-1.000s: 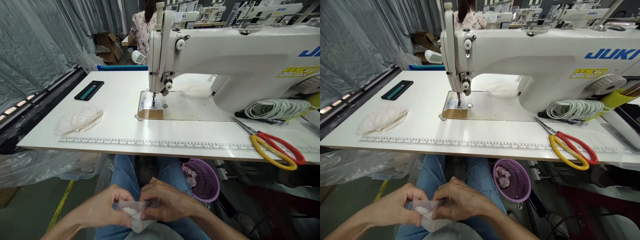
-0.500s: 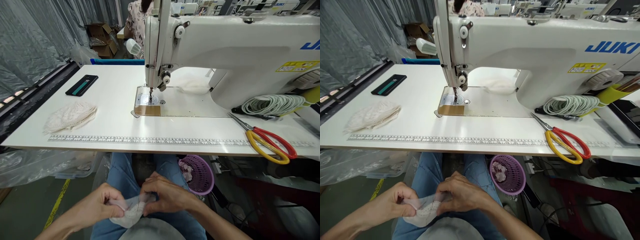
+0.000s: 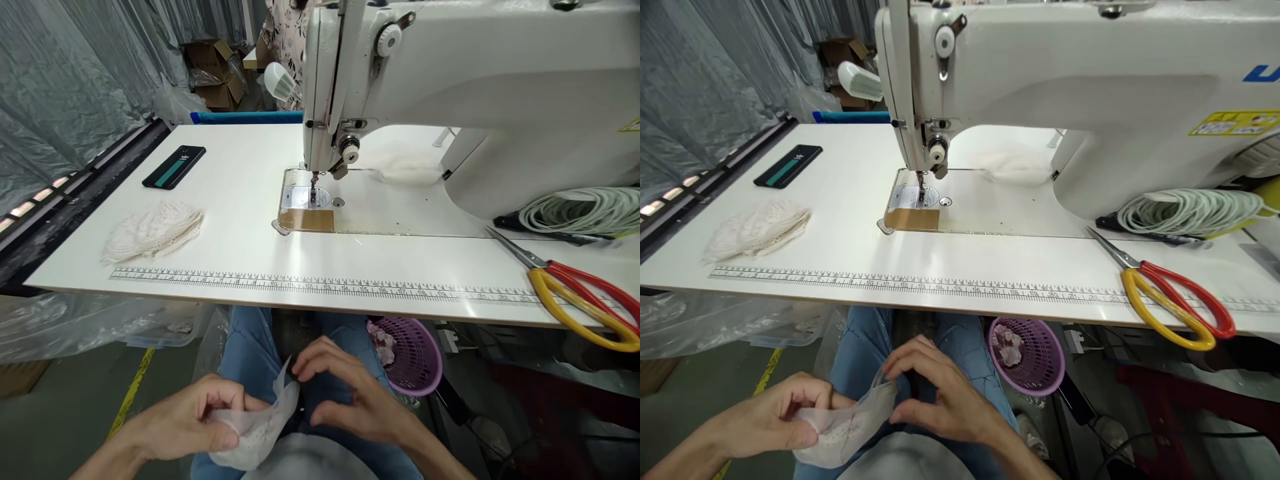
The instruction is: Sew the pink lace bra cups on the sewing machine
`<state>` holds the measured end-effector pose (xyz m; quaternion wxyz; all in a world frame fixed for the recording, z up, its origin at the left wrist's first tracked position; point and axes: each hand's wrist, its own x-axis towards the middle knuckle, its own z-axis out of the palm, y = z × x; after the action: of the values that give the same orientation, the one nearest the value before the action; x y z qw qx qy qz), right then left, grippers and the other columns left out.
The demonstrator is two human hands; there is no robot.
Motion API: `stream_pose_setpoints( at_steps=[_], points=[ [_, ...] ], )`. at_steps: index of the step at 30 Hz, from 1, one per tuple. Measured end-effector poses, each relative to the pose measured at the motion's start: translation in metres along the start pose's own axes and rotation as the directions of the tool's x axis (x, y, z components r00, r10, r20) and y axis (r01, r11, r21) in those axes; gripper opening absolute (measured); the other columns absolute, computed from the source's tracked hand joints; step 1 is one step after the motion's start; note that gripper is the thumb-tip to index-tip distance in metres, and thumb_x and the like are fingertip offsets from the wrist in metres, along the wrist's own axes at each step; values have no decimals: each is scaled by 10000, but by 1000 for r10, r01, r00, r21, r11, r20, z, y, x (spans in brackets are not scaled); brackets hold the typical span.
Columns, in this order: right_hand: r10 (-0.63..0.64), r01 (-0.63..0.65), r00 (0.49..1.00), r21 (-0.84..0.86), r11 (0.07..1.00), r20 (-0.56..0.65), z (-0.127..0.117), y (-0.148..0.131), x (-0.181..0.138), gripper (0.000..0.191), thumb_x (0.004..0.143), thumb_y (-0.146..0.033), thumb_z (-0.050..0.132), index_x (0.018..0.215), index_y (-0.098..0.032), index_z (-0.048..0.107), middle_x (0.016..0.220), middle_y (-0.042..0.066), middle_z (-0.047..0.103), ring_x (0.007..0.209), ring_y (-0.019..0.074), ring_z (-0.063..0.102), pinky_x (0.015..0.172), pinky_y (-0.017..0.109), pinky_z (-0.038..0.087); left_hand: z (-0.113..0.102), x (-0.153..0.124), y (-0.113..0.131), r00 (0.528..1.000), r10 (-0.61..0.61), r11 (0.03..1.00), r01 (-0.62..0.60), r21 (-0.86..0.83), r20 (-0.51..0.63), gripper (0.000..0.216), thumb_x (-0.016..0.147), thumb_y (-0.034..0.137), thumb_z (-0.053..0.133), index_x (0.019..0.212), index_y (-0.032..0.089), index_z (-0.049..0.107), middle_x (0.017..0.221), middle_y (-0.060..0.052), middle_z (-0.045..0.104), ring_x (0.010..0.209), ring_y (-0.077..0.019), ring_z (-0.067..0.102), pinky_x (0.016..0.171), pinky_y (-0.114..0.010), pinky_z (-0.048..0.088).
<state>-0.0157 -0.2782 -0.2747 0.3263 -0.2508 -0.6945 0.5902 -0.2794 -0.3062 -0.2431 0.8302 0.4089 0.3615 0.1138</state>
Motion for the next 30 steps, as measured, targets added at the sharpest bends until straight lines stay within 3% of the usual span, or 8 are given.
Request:
stream_pose_setpoints(
  at_steps=[4,8,12,16,20,22,27,30],
  points=[
    [68,-64,998,220,973,-9,23,23,2,457,671,-472,770,986,-193,590,1023,57,600,960,194,545,851,322,406,-18,-6,-10,995,10,1000,-8,23,-98,412,725,500,693,663,176,447,664,33,418,615,-103,346,549,-211,218],
    [151,-155,988,246,957,37,40,38,18,456,636,-547,755,875,-182,624,813,-4,579,783,153,521,739,280,393,-31,-17,-16,983,19,998,-7,64,-182,423,742,519,667,668,182,423,631,60,333,567,-88,257,516,-216,171],
    [86,-111,988,204,973,128,34,30,25,373,741,-509,680,677,-160,563,639,-56,473,632,101,455,724,273,360,-29,-22,-15,976,6,997,11,75,-220,437,735,527,670,672,185,406,632,60,334,573,-89,254,517,-218,163],
    [76,-121,972,197,973,222,19,18,23,312,761,-397,652,669,-175,452,735,-28,507,687,113,474,648,232,370,-24,-17,-11,984,-23,996,38,80,-176,434,727,531,670,680,184,414,679,37,405,602,-98,306,538,-218,199],
    [259,-244,940,-93,965,223,8,13,17,177,756,-256,654,808,-199,495,743,-43,526,683,114,471,636,219,366,-22,-10,-7,992,-20,994,33,100,-127,432,725,532,667,675,187,412,652,49,374,578,-92,274,526,-218,185],
    [322,-265,925,-265,927,200,5,8,16,222,761,-244,678,918,-215,525,738,-55,525,706,123,495,753,265,387,-20,-8,-4,994,-11,994,22,110,-106,434,726,530,667,664,188,408,638,56,350,574,-92,269,525,-218,183],
    [161,-63,965,-412,909,207,4,-14,26,646,703,-413,750,1249,-247,447,1200,52,518,1106,211,474,994,358,283,-13,-3,12,999,10,990,-5,143,-34,426,762,528,631,655,190,397,677,33,406,576,-96,275,530,-230,185],
    [-17,137,948,-359,923,319,10,-15,39,727,663,-451,772,1275,-221,454,1117,48,586,1035,187,518,959,311,297,-8,-4,22,1000,5,963,-1,270,-11,420,782,533,601,657,191,394,695,23,426,588,-103,301,529,-234,203]
  ],
)
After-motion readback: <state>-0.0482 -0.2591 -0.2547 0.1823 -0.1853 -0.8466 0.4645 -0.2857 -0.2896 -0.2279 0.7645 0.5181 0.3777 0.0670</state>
